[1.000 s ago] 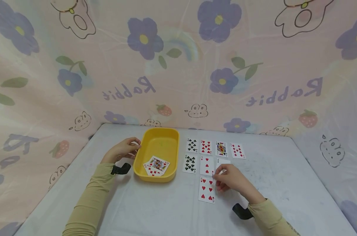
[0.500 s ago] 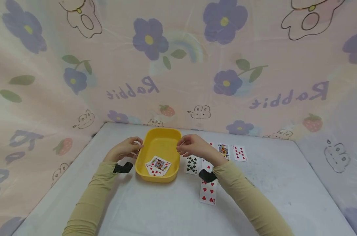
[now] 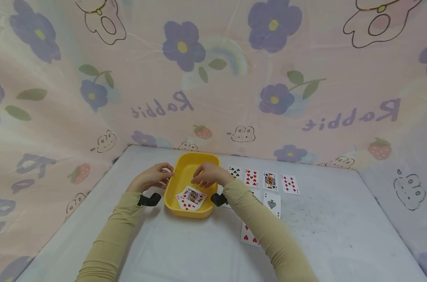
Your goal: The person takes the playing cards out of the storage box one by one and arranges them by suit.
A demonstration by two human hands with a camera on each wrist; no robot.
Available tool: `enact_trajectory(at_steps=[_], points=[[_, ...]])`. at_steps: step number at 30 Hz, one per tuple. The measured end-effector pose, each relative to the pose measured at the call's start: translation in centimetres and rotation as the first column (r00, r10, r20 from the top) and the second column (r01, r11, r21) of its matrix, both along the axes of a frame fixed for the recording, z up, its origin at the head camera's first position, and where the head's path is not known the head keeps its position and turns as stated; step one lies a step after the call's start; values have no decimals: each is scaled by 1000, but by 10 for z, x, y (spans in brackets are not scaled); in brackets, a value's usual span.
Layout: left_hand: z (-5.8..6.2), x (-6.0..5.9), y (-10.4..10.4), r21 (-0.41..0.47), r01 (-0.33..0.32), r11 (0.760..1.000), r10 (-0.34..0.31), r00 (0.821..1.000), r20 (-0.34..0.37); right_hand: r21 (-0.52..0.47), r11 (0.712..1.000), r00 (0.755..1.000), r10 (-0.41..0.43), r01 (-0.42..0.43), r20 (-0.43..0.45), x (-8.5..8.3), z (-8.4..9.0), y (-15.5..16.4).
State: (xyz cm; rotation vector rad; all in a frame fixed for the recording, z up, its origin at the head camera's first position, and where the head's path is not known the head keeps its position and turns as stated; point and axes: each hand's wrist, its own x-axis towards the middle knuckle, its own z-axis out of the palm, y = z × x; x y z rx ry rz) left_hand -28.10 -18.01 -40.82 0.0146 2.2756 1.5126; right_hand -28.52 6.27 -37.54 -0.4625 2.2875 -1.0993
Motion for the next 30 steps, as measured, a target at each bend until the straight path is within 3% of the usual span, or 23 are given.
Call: enact_trajectory(at_steps=[6, 10, 17, 30], points=[[0, 0, 1, 0, -10, 1000, 10, 1000, 5, 91, 996, 1000, -7, 7, -1, -7, -13, -9], [1, 1, 1, 1, -8, 1000, 8, 1000, 6, 137, 990, 999, 35, -37, 18, -7, -18, -13], [1, 1, 1, 13, -8, 1000, 8, 1000, 3, 79, 988, 983, 124, -136, 138, -3, -23, -21], [-3, 0, -1, 10, -2, 1000, 2, 1000, -5, 24, 988, 967, 142, -150, 211, 1, -26, -23]])
